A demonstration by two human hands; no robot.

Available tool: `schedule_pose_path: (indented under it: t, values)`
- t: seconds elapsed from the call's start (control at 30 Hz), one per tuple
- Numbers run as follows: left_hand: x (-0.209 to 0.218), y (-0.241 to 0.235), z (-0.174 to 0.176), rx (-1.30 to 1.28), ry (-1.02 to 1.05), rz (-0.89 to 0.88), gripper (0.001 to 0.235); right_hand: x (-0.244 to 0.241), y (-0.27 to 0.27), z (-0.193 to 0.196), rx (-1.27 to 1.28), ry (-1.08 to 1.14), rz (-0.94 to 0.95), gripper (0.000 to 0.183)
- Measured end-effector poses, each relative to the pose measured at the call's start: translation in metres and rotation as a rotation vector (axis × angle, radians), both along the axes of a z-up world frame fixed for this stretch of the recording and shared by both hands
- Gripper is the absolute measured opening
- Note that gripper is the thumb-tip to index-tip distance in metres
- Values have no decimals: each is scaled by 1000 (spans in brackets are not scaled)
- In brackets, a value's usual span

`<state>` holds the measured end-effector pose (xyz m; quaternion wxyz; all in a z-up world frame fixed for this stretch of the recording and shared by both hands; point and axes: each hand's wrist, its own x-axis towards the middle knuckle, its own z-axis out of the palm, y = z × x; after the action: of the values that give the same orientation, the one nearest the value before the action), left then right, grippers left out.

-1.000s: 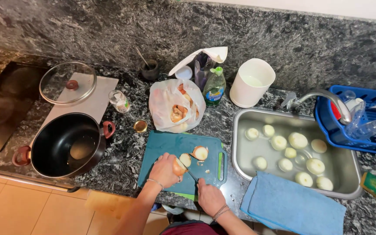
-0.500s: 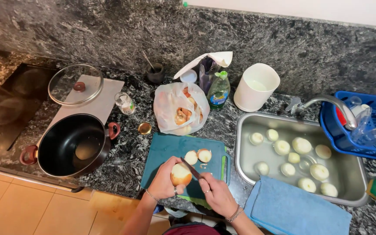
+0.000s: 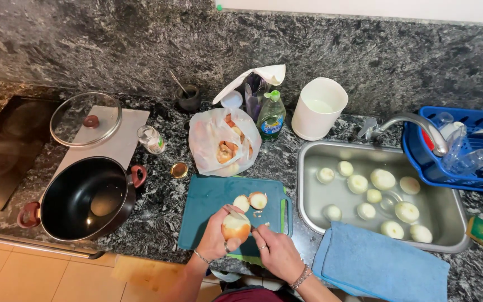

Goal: The person peels several onions using a knife on a green cutting board. They trim the ends, remove the outer skin, and place the peeled onions into a sink filled with water. The onion skins are collected in a plastic bag.

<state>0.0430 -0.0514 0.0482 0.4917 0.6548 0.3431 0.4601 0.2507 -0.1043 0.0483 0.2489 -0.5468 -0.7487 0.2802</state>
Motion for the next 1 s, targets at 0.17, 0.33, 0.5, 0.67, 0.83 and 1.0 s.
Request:
schedule_pose_path:
  t: [0.17,0.33,0.5,0.67,0.83,1.0]
  values:
    - [38,-14,-63,-243,-447,191,81,-26,-2,-19,5,269,-234,20]
    - [49,-15,-67,-366,-783,241,73,-22,5,-22,-75,283,-208,27]
    - [5,5,-42,-372,-220,408,77,14,6,-56,-194,34,-282,25]
    - [-5,0,-18,-218,33,182,74,24,19,-89,-39,-285,-138,30]
    - [23,-14,18,-86,-12,81,66,13,32,-36,-242,780,-63,61]
    - [20,-7,65,112,316,56,49,3,36,-5,-286,735,-205,79]
